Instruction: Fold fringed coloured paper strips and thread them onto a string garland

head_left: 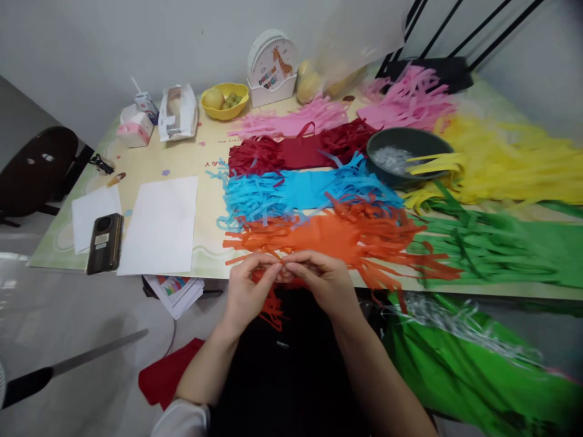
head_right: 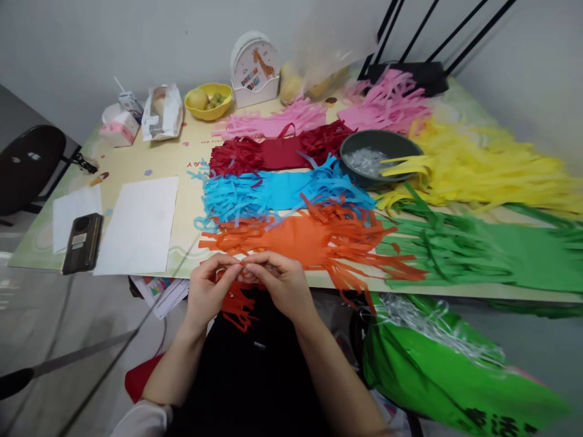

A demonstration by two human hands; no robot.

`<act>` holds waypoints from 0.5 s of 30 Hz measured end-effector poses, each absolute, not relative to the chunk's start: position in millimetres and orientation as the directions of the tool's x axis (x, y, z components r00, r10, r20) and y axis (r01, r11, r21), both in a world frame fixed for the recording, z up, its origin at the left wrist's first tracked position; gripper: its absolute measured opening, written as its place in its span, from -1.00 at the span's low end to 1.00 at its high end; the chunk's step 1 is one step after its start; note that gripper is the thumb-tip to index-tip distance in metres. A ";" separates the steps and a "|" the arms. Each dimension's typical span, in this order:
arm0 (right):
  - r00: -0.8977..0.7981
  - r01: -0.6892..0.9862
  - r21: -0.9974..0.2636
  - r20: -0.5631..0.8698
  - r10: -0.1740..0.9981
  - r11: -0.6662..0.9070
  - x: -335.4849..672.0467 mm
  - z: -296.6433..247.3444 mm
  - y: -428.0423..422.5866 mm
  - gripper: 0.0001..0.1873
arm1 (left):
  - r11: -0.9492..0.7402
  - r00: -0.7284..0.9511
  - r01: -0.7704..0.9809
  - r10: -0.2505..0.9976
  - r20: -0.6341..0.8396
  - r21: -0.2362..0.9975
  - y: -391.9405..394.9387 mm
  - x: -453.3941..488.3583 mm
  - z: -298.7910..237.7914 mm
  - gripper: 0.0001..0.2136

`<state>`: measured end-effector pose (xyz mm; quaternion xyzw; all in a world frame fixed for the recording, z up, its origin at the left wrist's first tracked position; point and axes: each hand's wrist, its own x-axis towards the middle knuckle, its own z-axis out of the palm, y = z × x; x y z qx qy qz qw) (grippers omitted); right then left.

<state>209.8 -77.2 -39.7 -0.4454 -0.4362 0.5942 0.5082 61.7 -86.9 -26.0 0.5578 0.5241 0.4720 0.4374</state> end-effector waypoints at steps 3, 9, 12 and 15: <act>-0.117 -0.238 -0.964 -0.094 0.989 -0.120 210.9 -40.6 -76.7 -0.80 | -0.165 0.026 0.357 0.986 0.166 0.920 -87.0 58.0 -27.3 -0.90; -0.181 -0.282 -0.942 -0.134 0.974 -0.182 213.7 -45.0 -73.0 -0.72 | -0.334 0.193 0.497 0.942 0.274 0.801 -82.1 49.9 -26.1 -0.90; -0.236 -0.248 -0.949 -0.138 0.962 -0.197 215.7 -47.0 -73.2 -0.70 | -0.310 0.190 0.501 0.950 0.247 0.808 -81.8 49.6 -30.0 -0.89; -0.198 -0.165 -0.973 -0.126 0.972 -0.159 216.5 -47.7 -75.2 -0.72 | -0.240 0.144 0.445 0.970 0.195 0.863 -84.3 50.3 -35.6 -0.89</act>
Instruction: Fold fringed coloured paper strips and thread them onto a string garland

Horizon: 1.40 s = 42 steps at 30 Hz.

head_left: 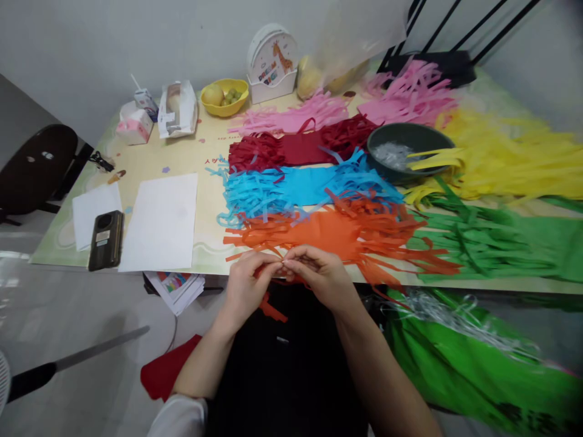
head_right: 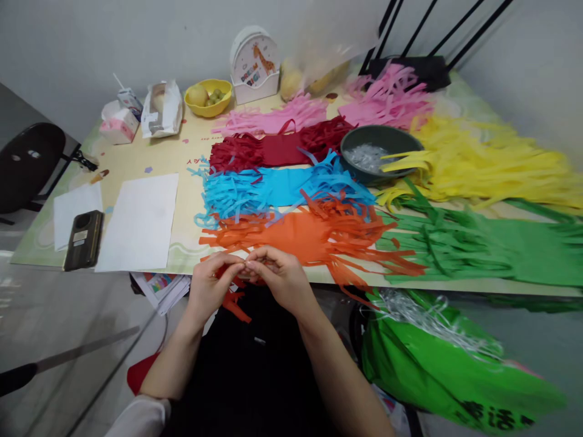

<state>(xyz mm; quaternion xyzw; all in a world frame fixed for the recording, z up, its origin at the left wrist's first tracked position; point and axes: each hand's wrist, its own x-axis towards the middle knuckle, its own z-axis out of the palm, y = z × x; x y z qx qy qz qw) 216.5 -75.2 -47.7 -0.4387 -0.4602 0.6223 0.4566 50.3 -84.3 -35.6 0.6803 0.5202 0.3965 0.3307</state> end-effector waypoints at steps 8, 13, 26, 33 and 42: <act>-0.201 -0.131 -0.988 -0.056 0.978 -0.083 209.6 -43.6 -75.1 -0.71 | -0.121 0.066 0.306 0.992 0.106 0.944 -93.1 49.9 -37.8 -0.93; -0.246 -0.115 -0.989 -0.059 0.968 -0.089 214.3 -41.3 -74.3 -0.71 | -0.040 0.051 0.197 0.998 0.030 0.979 -97.6 52.1 -39.7 -0.93; -0.119 0.058 -0.989 0.126 0.985 0.133 210.7 -17.0 -69.9 -0.76 | 0.096 0.054 -0.115 0.994 -0.091 0.989 -90.3 43.4 -34.7 -0.80; -0.051 -0.004 -0.987 0.160 0.986 0.160 195.7 -14.9 -69.7 -0.83 | 0.102 -0.013 -0.122 0.994 -0.104 0.987 -100.3 35.6 -39.4 -0.77; -0.076 -0.030 -0.978 0.209 0.975 0.207 207.5 -28.4 -66.1 -0.83 | -0.059 -0.409 0.809 0.657 0.633 0.584 17.2 -113.1 29.4 -0.81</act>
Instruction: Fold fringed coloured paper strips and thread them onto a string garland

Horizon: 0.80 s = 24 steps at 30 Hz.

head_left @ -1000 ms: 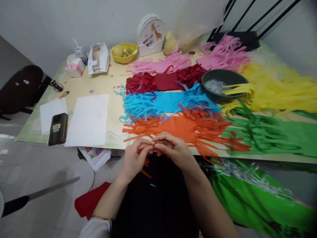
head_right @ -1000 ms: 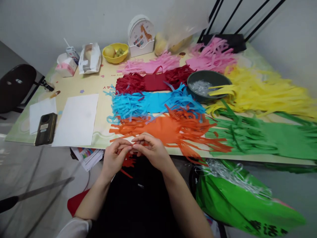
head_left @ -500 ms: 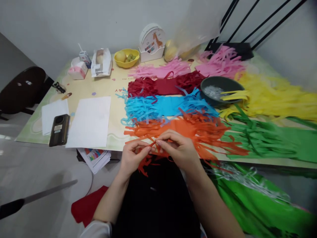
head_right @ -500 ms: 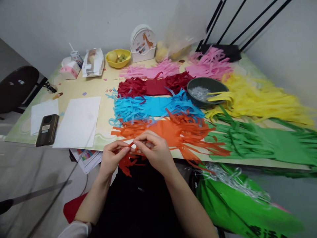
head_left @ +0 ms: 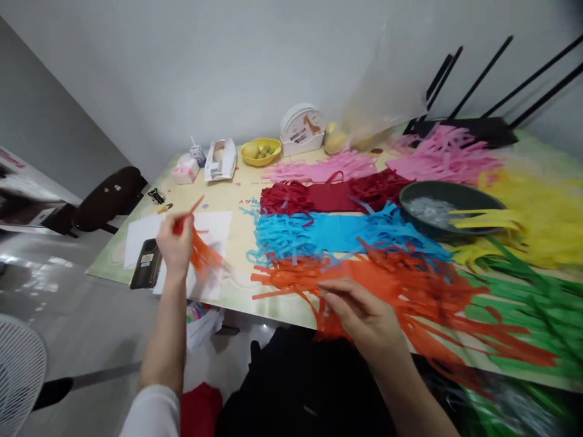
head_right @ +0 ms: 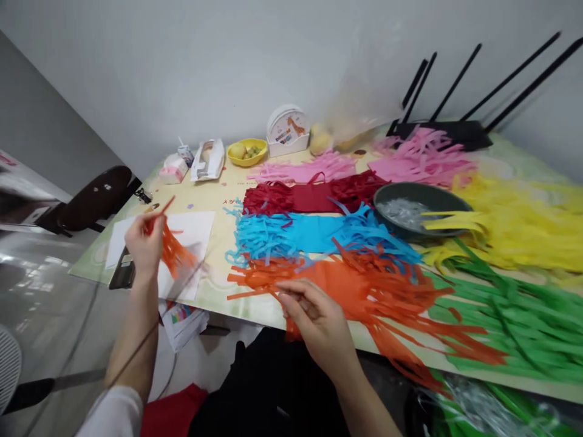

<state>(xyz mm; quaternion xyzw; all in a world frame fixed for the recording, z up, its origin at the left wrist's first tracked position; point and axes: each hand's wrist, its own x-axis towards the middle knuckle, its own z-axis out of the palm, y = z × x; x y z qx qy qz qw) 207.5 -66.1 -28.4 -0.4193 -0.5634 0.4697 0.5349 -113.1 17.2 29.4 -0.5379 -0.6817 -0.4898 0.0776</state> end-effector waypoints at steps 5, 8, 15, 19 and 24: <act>-0.125 0.184 -0.931 0.296 0.947 0.316 213.4 -40.0 -60.5 -0.83 | 0.020 -0.149 0.971 0.834 0.532 0.240 141.8 -147.8 40.0 -0.81; -0.058 0.380 -0.843 0.389 0.919 0.381 239.4 -44.7 -49.1 -0.82 | -0.005 -0.107 0.971 0.882 0.459 0.237 172.1 -117.4 17.1 -0.87; -0.137 0.827 -0.456 0.406 0.903 0.330 303.0 -46.8 29.4 -0.75 | -0.697 0.631 0.674 0.715 0.300 0.244 127.0 65.3 -17.6 -0.73; -0.430 0.852 -0.253 0.161 0.889 0.458 302.9 -57.7 73.8 -0.80 | -0.701 0.726 0.674 0.687 -0.032 0.232 108.9 130.7 -39.6 -0.79; -0.488 0.848 -0.185 0.092 0.868 0.496 309.0 -68.7 85.8 -0.81 | -0.684 0.716 0.689 0.694 -0.077 0.237 122.8 126.1 -51.7 -0.80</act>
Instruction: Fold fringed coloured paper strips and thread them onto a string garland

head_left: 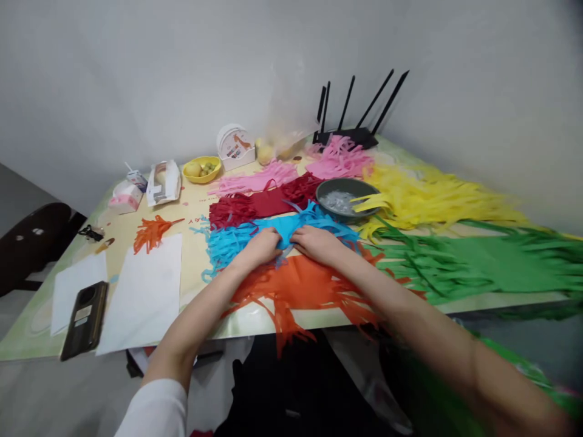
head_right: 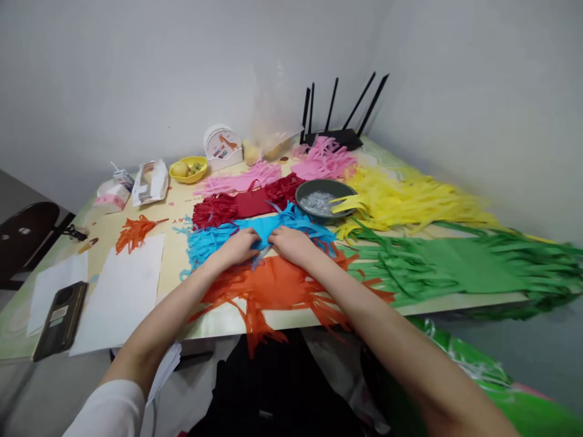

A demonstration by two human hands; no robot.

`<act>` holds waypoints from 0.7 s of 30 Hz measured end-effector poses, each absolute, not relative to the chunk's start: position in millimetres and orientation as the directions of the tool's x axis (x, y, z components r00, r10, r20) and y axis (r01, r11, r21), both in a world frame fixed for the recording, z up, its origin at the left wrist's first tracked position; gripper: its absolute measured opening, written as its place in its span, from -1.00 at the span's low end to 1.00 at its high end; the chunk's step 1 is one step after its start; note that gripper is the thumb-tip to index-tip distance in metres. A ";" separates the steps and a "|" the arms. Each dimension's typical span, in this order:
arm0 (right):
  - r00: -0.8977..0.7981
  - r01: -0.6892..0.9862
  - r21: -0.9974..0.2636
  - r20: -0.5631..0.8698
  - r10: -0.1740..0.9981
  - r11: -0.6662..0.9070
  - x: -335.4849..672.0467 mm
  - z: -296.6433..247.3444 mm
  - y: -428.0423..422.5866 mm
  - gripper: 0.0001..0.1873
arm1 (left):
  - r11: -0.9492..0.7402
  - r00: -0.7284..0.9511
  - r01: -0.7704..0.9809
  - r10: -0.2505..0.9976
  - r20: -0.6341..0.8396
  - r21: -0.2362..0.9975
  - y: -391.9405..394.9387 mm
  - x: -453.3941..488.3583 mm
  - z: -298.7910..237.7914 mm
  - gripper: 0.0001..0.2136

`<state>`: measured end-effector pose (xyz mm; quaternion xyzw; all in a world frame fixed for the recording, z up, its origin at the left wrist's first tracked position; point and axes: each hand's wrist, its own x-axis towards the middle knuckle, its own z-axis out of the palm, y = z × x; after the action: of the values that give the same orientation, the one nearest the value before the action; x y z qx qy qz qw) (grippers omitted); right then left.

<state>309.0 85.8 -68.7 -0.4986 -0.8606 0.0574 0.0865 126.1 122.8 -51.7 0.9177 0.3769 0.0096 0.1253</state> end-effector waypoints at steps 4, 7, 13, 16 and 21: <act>-0.487 0.855 -0.164 0.073 0.871 0.492 313.8 -68.5 89.3 -0.78 | -0.669 0.712 0.691 0.696 -0.096 0.274 127.5 120.9 -49.5 -0.76; -0.479 0.859 -0.164 0.078 0.875 0.485 313.8 -66.9 94.3 -0.79 | -0.641 0.693 0.704 0.714 -0.099 0.307 129.5 123.3 -49.5 -0.72; -0.455 0.872 -0.161 0.081 0.887 0.462 311.1 -69.0 103.7 -0.85 | -0.567 0.659 0.716 0.742 -0.125 0.407 138.6 122.8 -43.0 -0.72; -0.448 0.875 -0.168 0.075 0.891 0.454 310.7 -69.5 106.7 -0.85 | -0.527 0.647 0.715 0.748 -0.148 0.460 144.0 121.4 -38.3 -0.73; -0.478 0.852 -0.211 0.057 0.876 0.479 312.7 -64.2 108.7 -0.79 | -0.486 0.641 0.708 0.747 -0.177 0.513 148.5 120.8 -33.7 -0.76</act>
<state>312.7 108.7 -64.2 -0.5046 -0.8563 0.0767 0.0785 120.8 148.5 -33.7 0.8613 0.4223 0.0350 0.2804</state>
